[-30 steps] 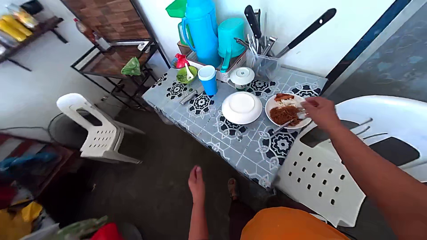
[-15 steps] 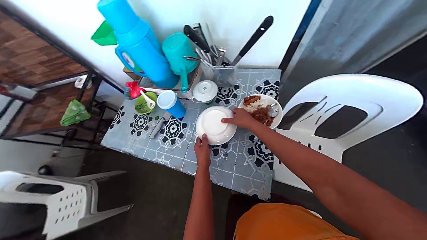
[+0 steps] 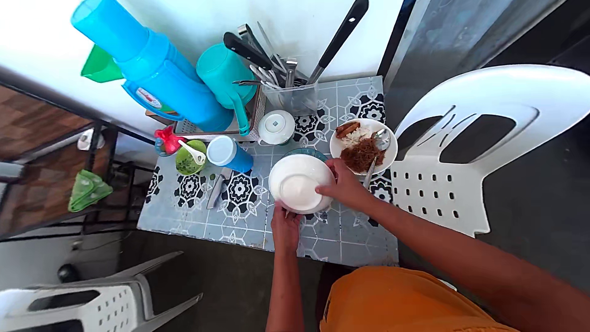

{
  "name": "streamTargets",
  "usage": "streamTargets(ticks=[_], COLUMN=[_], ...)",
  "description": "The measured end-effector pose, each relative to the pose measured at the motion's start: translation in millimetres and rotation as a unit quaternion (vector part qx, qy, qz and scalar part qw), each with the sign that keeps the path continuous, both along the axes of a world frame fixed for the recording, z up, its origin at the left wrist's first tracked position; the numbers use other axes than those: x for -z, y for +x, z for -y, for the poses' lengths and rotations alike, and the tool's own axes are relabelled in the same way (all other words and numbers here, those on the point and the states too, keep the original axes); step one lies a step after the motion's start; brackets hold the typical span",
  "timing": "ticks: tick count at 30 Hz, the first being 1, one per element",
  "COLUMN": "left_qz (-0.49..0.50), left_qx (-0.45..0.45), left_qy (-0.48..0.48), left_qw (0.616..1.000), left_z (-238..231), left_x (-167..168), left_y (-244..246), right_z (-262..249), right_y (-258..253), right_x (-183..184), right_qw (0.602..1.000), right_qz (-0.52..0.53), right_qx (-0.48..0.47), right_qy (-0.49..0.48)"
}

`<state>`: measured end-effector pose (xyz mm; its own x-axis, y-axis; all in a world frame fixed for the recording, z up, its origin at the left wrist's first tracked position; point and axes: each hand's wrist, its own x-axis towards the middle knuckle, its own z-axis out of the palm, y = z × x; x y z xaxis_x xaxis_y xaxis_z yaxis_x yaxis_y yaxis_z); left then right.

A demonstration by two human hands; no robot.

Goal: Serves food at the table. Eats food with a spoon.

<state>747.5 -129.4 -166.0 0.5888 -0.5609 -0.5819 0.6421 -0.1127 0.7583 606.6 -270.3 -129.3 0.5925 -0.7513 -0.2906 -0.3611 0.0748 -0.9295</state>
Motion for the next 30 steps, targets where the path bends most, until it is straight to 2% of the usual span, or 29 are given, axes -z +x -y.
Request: streamTargets(ticks=[2,4,5,7,9,13,16,18,22,24,27,29,30], left_qz=[-0.055,-0.125,-0.167,-0.248,-0.262,-0.097,0.050,0.109,0.165,0.191,0.286,0.440,0.509], left_qx=[-0.010,0.003,0.035,0.082,0.088,0.035,-0.024,-0.065,-0.116,-0.124,-0.090,-0.046,-0.039], left_qy=[-0.050,-0.128,-0.168,-0.218,-0.220,-0.156,-0.111,-0.092,-0.055,0.020,0.129,0.170,0.160], left_qw=[0.997,0.984,0.971,0.940,0.935,0.982,0.992,0.988,0.978,0.973,0.945,0.880,0.845], left_z=[-27,-65,-86,-121,-142,-147,-130,-113,-79,-64,-61,-69,-72], left_x=[-1,4,7,11,9,1,12,23,34,27,21,17,13], left_y=[6,12,15,24,32,48,73,90,111,111,110,104,97], right_z=[-43,-84,-98,-112,-116,-98,-58,-30,3,10,17,21,23], right_y=[-11,-21,-27,-36,-38,-48,-78,-98,-116,-116,-115,-115,-116], right_x=[-7,6,15,27,30,21,22,28,52,67,85,92,93], right_qw=[0.990,0.926,0.887,0.842,0.833,0.878,0.906,0.903,0.899,0.888,0.858,0.844,0.837], right_qz=[0.054,0.139,0.174,0.223,0.213,0.086,-0.010,-0.084,-0.177,-0.187,-0.158,-0.127,-0.106], right_qx=[-0.064,-0.117,-0.148,-0.209,-0.242,-0.217,-0.088,-0.038,-0.073,-0.084,-0.071,-0.067,-0.066], right_qy=[-0.116,-0.332,-0.401,-0.445,-0.449,-0.418,-0.413,-0.420,-0.393,-0.412,-0.483,-0.517,-0.533])
